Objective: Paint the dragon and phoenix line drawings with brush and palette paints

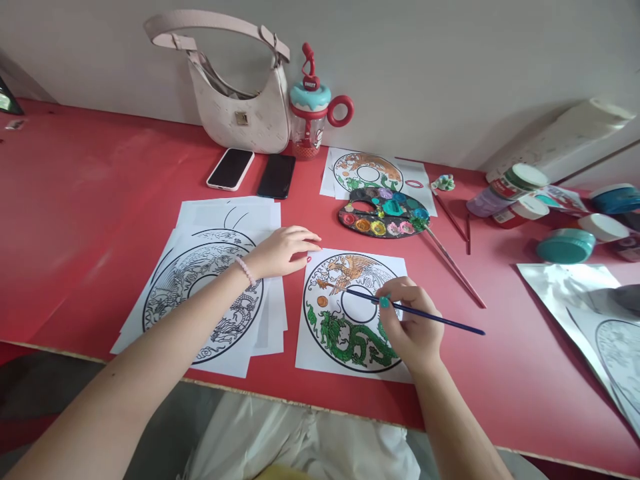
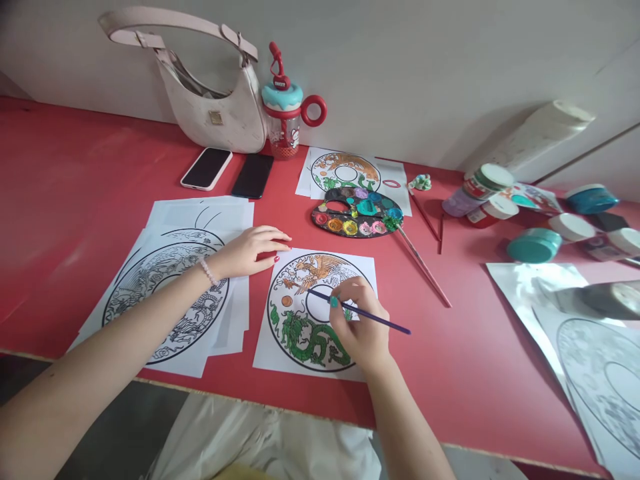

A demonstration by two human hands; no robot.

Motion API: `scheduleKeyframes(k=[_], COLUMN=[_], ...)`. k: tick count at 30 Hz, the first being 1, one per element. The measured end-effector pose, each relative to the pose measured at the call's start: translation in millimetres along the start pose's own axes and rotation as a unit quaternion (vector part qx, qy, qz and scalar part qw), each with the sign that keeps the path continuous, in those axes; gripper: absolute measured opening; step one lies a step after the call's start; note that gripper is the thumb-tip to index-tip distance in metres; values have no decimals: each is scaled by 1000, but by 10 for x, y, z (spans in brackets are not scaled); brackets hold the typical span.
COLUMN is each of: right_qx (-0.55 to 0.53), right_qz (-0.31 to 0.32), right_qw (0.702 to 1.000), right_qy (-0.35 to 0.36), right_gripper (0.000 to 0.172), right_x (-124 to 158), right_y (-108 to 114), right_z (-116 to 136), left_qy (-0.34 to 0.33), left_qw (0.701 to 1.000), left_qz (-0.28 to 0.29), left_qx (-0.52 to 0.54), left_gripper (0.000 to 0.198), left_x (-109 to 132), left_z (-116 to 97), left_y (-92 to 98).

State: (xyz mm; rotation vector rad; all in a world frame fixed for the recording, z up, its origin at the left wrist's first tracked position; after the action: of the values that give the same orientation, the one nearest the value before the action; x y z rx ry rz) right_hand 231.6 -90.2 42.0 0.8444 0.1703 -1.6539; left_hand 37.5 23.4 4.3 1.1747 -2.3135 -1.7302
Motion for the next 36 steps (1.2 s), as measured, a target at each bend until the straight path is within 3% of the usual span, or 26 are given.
scheduleKeyframes(k=[17,26,36], right_qx=[-1,21,38], right_qz=[-18,14,4], right_qw=[1000,1000,999], right_qy=[5,0,7], right_gripper=[17,16,15], right_x=[4,9,12], right_y=[26,-35,-24], right_z=[-2,-14,-20], left_qy=[6,6,18], left_qw=[1000,1000,1000], left_qz=[0,0,5], left_qx=[1,6,13], left_gripper=[25,26,27], left_x=[2,8,12], left_z=[-1,6,-6], left_y=[6,6,32])
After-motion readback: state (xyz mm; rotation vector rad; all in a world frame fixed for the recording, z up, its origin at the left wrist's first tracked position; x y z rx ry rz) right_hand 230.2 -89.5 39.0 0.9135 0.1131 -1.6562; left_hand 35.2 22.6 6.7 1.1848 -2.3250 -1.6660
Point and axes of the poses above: each hand's wrist, its own x-axis away from the middle knuckle, its own y-axis out of the back of the hand, z = x × y, the point moved 6 cm from there along -x, towards the middle knuckle, and after that the axes turned 6 degrees about -z, right-handed, at the moved point
